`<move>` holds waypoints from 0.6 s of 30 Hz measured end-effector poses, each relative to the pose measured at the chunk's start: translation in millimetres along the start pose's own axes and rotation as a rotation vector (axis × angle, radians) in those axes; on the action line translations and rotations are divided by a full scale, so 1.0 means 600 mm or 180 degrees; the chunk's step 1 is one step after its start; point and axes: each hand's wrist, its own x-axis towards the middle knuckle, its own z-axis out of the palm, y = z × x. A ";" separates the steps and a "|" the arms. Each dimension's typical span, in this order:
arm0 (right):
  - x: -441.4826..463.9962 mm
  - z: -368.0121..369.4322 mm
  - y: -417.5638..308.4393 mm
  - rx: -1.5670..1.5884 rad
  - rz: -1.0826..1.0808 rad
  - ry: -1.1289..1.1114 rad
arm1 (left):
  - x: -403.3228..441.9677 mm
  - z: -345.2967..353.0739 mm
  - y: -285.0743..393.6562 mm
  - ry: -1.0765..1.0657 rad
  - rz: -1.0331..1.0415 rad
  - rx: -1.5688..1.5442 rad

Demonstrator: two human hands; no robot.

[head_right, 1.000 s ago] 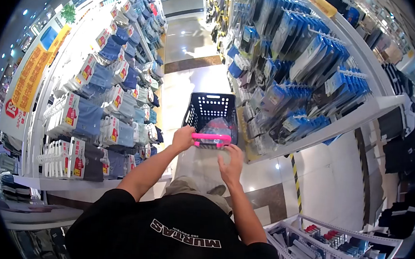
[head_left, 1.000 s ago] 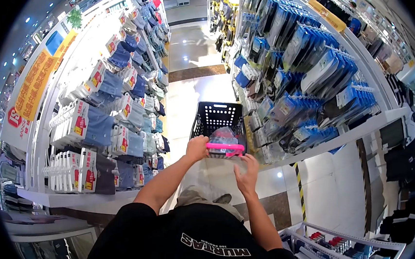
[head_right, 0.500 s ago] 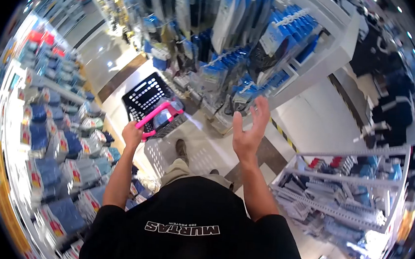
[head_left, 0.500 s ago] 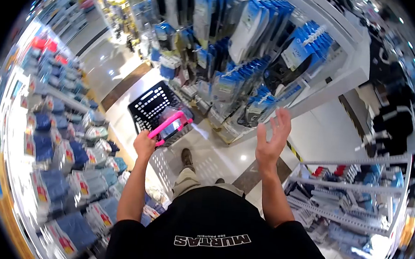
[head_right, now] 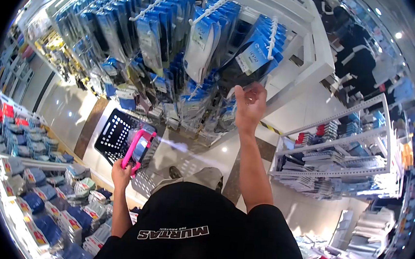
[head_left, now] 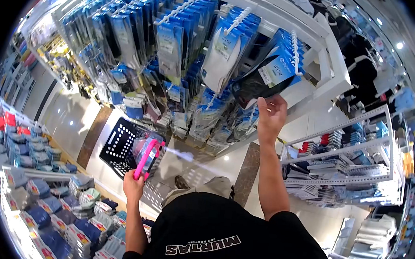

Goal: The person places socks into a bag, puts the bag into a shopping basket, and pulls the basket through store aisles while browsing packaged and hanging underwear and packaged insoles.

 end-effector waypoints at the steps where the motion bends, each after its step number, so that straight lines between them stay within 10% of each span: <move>1: -0.001 0.014 -0.020 -0.0051 0.0031 -0.0022 | 0.002 -0.011 0.006 -0.0050 0.0002 -0.0139; 8: 0.003 0.012 -0.039 0.0273 0.0309 0.0169 | 0.045 -0.053 0.005 -0.1210 -0.0298 0.0018; 18: -0.054 -0.039 -0.108 0.0243 -0.0288 0.0579 | 0.088 -0.046 0.177 -0.0373 0.1515 -0.1265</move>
